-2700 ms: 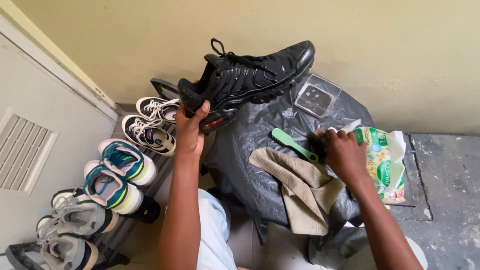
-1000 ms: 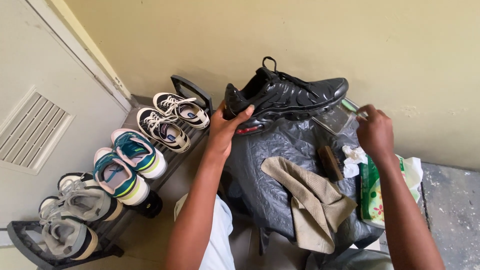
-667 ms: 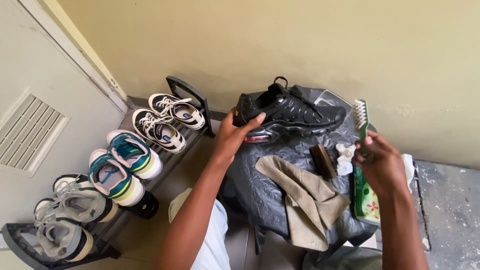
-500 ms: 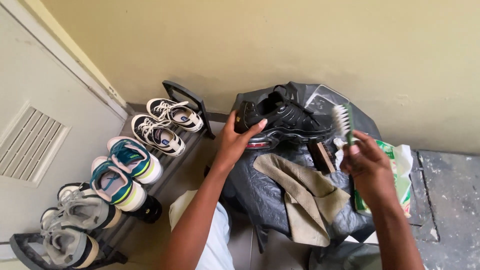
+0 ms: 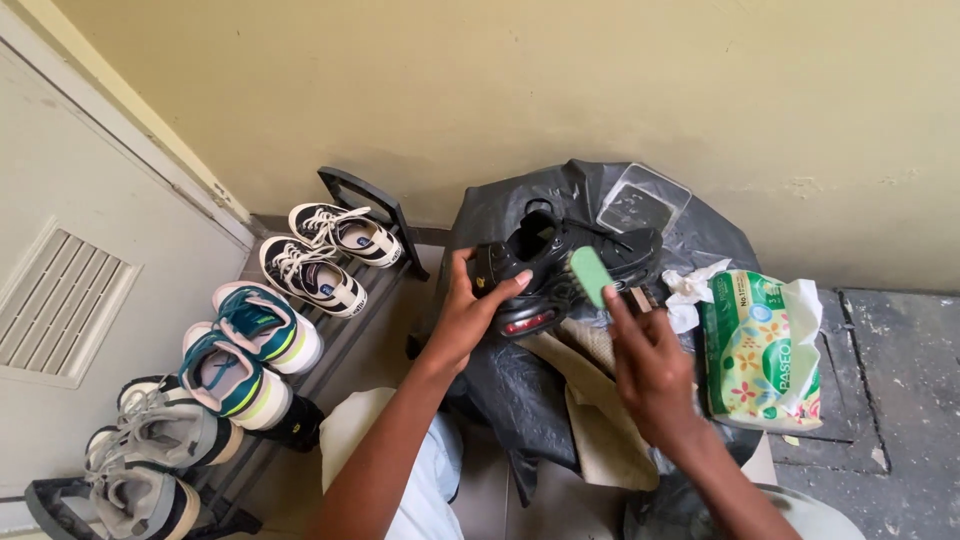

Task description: The person scrubs a black sneaker with a green brush and then wipes it with a tissue. The shoe is held in the left hand while the right hand applies the brush and tissue to the upper and sole areas.

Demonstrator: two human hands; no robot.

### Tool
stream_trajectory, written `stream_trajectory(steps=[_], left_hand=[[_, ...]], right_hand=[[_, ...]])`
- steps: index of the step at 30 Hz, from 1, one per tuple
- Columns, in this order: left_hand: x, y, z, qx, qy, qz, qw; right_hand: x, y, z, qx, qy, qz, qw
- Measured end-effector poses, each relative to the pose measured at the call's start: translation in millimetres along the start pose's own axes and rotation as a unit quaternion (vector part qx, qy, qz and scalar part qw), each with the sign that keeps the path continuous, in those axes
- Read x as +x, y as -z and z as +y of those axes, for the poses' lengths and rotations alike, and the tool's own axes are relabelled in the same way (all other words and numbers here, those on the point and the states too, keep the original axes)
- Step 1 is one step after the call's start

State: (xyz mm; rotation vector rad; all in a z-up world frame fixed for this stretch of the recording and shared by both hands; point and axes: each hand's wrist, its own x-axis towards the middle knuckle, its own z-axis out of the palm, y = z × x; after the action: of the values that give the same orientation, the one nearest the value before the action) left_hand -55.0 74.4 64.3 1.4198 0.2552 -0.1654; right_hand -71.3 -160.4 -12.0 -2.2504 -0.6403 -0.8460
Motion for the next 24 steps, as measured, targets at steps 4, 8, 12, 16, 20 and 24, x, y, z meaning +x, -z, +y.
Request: stream_trajectory(steps=[4, 8, 12, 16, 20, 24], left_hand=[[2, 0, -12, -0.026, -0.002, -0.008, 1.000], [0, -4, -12, -0.024, -0.018, 0.003, 1.000], [0, -4, -8, -0.024, -0.018, -0.012, 0.999], [4, -4, -13, -0.002, -0.015, -0.012, 1.000], [1, -10, -5, -0.014, -0.006, -0.010, 1.000], [6, -12, -9, -0.037, -0.004, 0.020, 0.999]], right_hand=[[-10, -10, -27, -0.028, -0.012, 0.015, 0.999], [-16, -20, -25, -0.102, 0.031, 0.015, 0.994], [-22, -29, -23, -0.165, 0.067, -0.012, 0.984], [-20, -38, 6, -0.197, 0.019, -0.011, 0.980], [-12, -41, -21, -0.223, -0.001, -0.015, 0.975], [-16, -44, -17, -0.312, 0.053, -0.026, 0.948]])
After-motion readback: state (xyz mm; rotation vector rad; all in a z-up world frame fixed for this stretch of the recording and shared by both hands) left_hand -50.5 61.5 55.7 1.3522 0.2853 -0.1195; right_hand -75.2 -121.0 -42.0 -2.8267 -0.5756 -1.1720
